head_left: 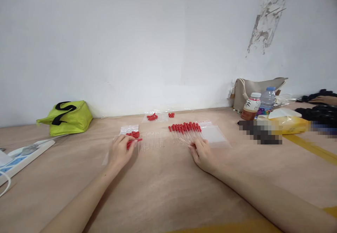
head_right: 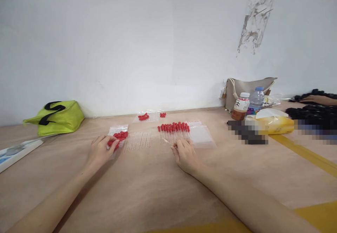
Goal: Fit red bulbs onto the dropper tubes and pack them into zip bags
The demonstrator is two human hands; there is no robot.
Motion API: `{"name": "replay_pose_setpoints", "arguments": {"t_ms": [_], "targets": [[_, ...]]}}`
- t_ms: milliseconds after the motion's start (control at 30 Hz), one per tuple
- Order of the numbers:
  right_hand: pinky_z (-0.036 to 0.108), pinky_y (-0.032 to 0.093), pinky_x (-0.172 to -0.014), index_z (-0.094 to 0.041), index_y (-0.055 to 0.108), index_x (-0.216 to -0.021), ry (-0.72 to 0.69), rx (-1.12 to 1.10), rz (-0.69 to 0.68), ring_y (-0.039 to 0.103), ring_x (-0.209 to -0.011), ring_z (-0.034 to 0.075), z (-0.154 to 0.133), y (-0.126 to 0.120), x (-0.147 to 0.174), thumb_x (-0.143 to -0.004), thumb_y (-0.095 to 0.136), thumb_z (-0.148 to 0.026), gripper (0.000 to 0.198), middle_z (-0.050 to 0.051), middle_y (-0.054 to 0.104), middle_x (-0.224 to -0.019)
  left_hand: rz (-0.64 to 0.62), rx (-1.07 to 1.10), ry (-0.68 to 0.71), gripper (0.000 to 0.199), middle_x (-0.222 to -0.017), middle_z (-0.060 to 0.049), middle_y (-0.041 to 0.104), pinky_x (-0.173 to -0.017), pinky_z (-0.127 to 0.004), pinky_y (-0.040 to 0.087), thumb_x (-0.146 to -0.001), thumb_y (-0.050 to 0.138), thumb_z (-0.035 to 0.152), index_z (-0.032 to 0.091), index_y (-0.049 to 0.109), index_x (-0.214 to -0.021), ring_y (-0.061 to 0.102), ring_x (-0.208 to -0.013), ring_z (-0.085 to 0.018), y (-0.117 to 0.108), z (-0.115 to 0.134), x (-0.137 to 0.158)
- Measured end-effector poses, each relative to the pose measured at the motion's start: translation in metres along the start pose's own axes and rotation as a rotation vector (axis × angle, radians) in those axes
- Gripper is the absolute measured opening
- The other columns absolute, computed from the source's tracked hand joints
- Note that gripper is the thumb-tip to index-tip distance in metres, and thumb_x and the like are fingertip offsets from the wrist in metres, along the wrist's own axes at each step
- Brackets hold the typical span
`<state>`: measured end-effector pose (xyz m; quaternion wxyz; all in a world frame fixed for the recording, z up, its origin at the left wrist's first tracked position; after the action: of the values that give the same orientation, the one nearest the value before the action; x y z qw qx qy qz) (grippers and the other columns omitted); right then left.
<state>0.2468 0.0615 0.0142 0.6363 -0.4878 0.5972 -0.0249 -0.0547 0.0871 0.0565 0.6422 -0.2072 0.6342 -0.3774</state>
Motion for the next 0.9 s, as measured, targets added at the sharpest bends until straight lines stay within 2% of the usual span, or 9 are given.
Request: {"name": "replay_pose_setpoints", "arguments": {"t_ms": [67, 133, 233, 333, 400, 500, 567, 733, 900], "targets": [[0.03, 0.033, -0.069, -0.017, 0.043, -0.077, 0.031, -0.074, 0.01, 0.048, -0.069, 0.015, 0.003, -0.001, -0.001, -0.086, 0.036, -0.021, 0.012, 0.005, 0.053, -0.075, -0.034, 0.091, 0.08, 0.018, -0.084, -0.003, 0.058, -0.074, -0.03, 0.041, -0.082, 0.047, 0.032, 0.019, 0.06, -0.083, 0.053, -0.081, -0.018, 0.002, 0.025, 0.007], [0.03, 0.035, -0.067, -0.017, 0.044, -0.079, 0.047, -0.14, -0.024, 0.049, -0.069, 0.016, 0.002, 0.002, -0.003, -0.086, 0.036, -0.02, 0.011, 0.005, 0.054, -0.074, -0.101, 0.179, 0.152, 0.017, -0.082, -0.001, 0.058, -0.069, -0.025, 0.043, -0.082, 0.047, 0.032, 0.02, 0.059, -0.081, 0.054, -0.077, -0.015, 0.008, 0.051, 0.019], [0.031, 0.038, -0.069, -0.018, 0.049, -0.093, 0.005, -0.197, -0.081, 0.051, -0.077, 0.018, -0.001, 0.006, -0.005, -0.085, 0.036, -0.017, 0.015, 0.006, 0.057, -0.083, -0.297, 0.429, 0.178, 0.016, -0.076, -0.001, 0.058, -0.059, -0.024, 0.044, -0.084, 0.044, 0.027, 0.018, 0.058, -0.081, 0.055, -0.067, -0.014, 0.025, 0.079, 0.038], [0.033, 0.038, -0.073, -0.019, 0.049, -0.107, -0.04, -0.191, -0.095, 0.051, -0.083, 0.018, -0.002, 0.007, -0.003, -0.086, 0.033, -0.015, 0.027, 0.008, 0.057, -0.091, -0.365, 0.521, 0.142, 0.02, -0.078, -0.002, 0.059, -0.059, -0.025, 0.044, -0.082, 0.046, 0.025, 0.018, 0.056, -0.098, 0.055, -0.065, -0.014, 0.031, 0.085, 0.045], [0.033, 0.038, -0.074, -0.02, 0.052, -0.105, -0.043, -0.186, -0.104, 0.052, -0.081, 0.018, -0.002, 0.007, -0.002, -0.086, 0.033, -0.014, 0.027, 0.007, 0.057, -0.089, -0.385, 0.534, 0.187, 0.025, -0.086, -0.004, 0.059, -0.065, -0.026, 0.045, -0.08, 0.05, 0.027, 0.02, 0.057, -0.104, 0.056, -0.072, -0.015, 0.031, 0.087, 0.045], [0.033, 0.036, -0.074, -0.019, 0.055, -0.094, -0.022, -0.208, -0.109, 0.053, -0.078, 0.016, -0.007, 0.004, -0.003, -0.085, 0.036, -0.017, 0.021, 0.006, 0.058, -0.085, -0.373, 0.547, 0.252, 0.017, -0.091, -0.004, 0.058, -0.073, -0.028, 0.043, -0.08, 0.051, 0.027, 0.021, 0.064, -0.089, 0.056, -0.081, -0.016, 0.027, 0.092, 0.041], [0.032, 0.035, -0.073, -0.019, 0.055, -0.088, -0.004, -0.24, -0.116, 0.052, -0.075, 0.015, -0.013, 0.002, -0.003, -0.085, 0.039, -0.02, 0.017, 0.004, 0.059, -0.081, -0.348, 0.591, 0.236, 0.017, -0.088, -0.003, 0.059, -0.074, -0.027, 0.043, -0.082, 0.049, 0.026, 0.021, 0.064, -0.084, 0.055, -0.081, -0.016, 0.027, 0.097, 0.039], [0.03, 0.031, -0.073, -0.019, 0.054, -0.083, -0.023, -0.265, -0.166, 0.05, -0.061, 0.011, -0.034, -0.001, 0.0, -0.085, 0.039, -0.023, 0.015, 0.0, 0.058, -0.069, -0.392, 0.772, 0.11, 0.015, -0.078, 0.0, 0.059, -0.064, -0.023, 0.042, -0.085, 0.044, 0.028, 0.018, 0.055, -0.087, 0.054, -0.071, -0.014, 0.032, 0.11, 0.044], [0.03, 0.028, -0.073, -0.018, 0.053, -0.083, -0.032, -0.252, -0.2, 0.05, -0.06, 0.01, -0.04, -0.002, 0.001, -0.085, 0.039, -0.022, 0.016, 0.0, 0.06, -0.069, -0.451, 0.857, 0.055, 0.015, -0.07, 0.001, 0.055, -0.059, -0.022, 0.042, -0.086, 0.042, 0.029, 0.018, 0.051, -0.086, 0.052, -0.065, -0.013, 0.037, 0.113, 0.05]]}}
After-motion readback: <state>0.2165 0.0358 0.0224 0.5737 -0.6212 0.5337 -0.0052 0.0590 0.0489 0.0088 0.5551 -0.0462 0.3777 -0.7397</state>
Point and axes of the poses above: each hand's wrist, its own x-axis away from the middle knuckle, its own y-axis out of the palm, z = x × y, the point moved 6 cm from there along -x, towards the middle knuckle
